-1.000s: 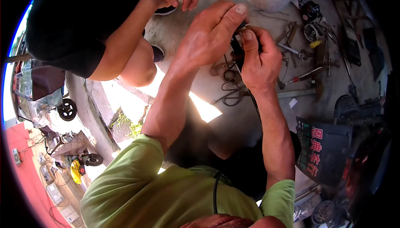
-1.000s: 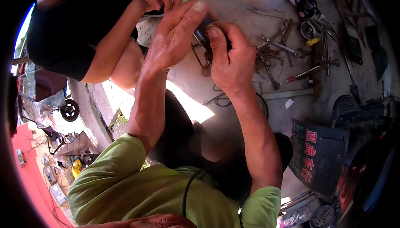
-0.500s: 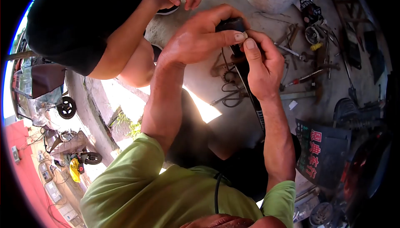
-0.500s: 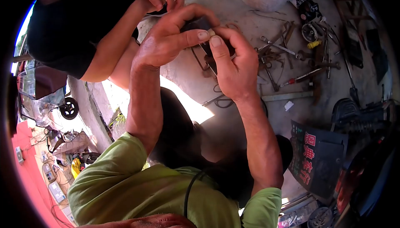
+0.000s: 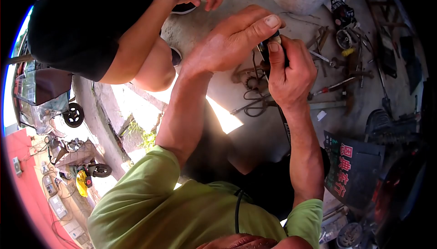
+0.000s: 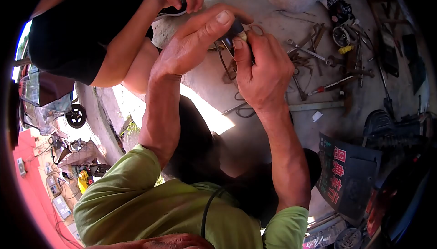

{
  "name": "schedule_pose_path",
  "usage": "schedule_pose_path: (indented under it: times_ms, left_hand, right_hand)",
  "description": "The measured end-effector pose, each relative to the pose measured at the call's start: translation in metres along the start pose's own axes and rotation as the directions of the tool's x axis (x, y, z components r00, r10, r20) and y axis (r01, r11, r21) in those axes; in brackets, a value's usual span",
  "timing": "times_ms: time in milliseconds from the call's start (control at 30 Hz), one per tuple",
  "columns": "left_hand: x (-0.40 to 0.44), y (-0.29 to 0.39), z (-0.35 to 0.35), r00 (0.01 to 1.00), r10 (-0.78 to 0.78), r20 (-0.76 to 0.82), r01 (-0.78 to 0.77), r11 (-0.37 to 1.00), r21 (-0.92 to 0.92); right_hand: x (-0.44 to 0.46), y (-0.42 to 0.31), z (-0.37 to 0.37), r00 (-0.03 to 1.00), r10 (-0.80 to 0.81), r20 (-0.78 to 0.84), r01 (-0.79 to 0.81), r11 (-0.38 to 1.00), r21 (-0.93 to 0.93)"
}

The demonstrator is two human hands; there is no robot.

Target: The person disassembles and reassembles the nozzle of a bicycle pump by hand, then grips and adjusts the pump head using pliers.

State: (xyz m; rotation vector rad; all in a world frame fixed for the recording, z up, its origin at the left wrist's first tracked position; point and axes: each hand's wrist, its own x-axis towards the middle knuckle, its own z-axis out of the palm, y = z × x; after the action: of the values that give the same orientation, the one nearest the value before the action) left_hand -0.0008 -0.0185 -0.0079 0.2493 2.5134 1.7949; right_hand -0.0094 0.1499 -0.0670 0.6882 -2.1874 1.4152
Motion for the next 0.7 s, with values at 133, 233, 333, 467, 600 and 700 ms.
schedule_pose_path:
  times_ms: [133,233,333,467,600,700]
  left_hand:
    - [0.000,0.004,-0.001,1.000,0.003,0.012,-0.003,0.998,0.055]
    - [-0.001,0.009,-0.001,1.000,-0.024,0.004,0.024,0.997,0.074]
    - [-0.002,0.012,0.000,0.998,-0.057,0.016,0.056,0.997,0.051]
    - [-0.001,0.013,0.001,0.999,-0.039,0.009,0.038,0.997,0.067]
    - [0.000,0.013,0.002,1.000,-0.004,0.003,0.004,0.993,0.118]
    - [-0.002,0.015,0.004,1.000,-0.006,-0.004,0.006,0.992,0.125]
  right_hand:
    - [0.002,0.003,0.002,0.993,0.108,0.049,-0.115,0.977,0.181]
    - [0.001,0.001,0.004,0.983,0.174,0.049,-0.181,0.952,0.245]
    - [0.000,-0.006,0.004,0.933,0.352,0.072,-0.354,0.864,0.359]
    - [-0.001,-0.010,0.002,0.894,0.443,0.061,-0.426,0.802,0.419]
    - [0.000,-0.001,0.005,0.972,0.230,-0.053,-0.209,0.942,0.263]
    - [0.002,0.006,0.003,0.963,0.268,0.043,-0.266,0.899,0.347]
